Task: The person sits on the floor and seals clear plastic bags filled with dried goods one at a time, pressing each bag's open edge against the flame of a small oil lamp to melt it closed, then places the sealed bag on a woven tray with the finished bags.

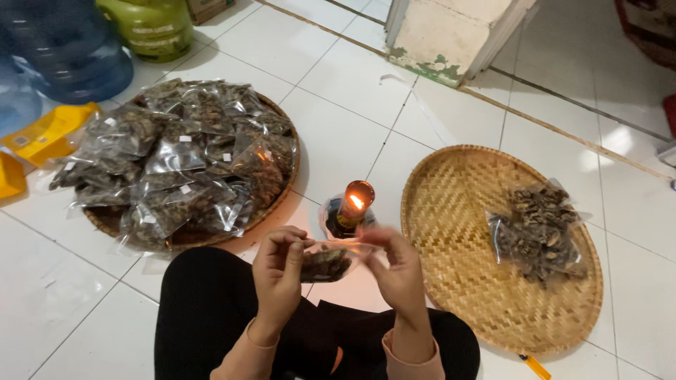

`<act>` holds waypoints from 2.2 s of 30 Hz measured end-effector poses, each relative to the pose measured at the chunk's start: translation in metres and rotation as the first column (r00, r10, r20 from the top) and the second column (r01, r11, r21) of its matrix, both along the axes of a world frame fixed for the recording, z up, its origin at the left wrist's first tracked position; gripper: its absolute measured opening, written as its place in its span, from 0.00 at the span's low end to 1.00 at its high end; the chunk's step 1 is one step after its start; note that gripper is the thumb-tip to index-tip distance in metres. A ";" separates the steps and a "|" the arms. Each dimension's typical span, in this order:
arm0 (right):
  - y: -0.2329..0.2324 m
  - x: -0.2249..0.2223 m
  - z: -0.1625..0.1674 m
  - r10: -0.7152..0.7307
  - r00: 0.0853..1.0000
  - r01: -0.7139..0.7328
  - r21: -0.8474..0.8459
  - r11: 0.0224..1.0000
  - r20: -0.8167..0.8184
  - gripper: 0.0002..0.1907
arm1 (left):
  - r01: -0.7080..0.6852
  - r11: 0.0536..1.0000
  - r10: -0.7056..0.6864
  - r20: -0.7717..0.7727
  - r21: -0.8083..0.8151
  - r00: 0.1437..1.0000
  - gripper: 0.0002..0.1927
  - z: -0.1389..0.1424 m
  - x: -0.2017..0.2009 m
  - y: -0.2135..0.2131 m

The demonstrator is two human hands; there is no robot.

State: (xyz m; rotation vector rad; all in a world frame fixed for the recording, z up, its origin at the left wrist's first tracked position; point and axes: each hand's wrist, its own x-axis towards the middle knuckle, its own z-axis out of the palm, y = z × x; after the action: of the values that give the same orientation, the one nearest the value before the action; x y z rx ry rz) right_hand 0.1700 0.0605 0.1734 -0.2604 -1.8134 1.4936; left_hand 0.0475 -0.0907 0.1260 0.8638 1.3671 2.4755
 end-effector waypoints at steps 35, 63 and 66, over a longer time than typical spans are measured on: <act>0.222 0.205 -0.148 -0.826 0.394 0.915 -0.087 0.394 0.403 0.16 | -0.283 0.784 0.589 0.520 -0.553 0.618 0.10 -0.053 -0.279 0.004; 0.382 0.074 -0.101 -0.924 0.200 0.624 0.685 0.377 0.326 0.13 | -0.426 0.237 0.768 -0.100 -0.873 0.632 0.09 -0.095 -0.276 -0.020; 0.353 0.091 -0.065 -0.908 0.374 0.674 0.616 0.407 0.190 0.17 | -0.672 0.274 0.768 -0.264 -0.688 0.583 0.09 -0.088 -0.265 -0.012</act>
State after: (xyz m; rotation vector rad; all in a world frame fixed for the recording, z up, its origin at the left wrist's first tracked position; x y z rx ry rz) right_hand 0.2611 0.4132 0.1085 -1.2449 -1.8597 0.2296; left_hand -0.2172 -0.1031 0.0376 -0.2247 2.8913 1.8927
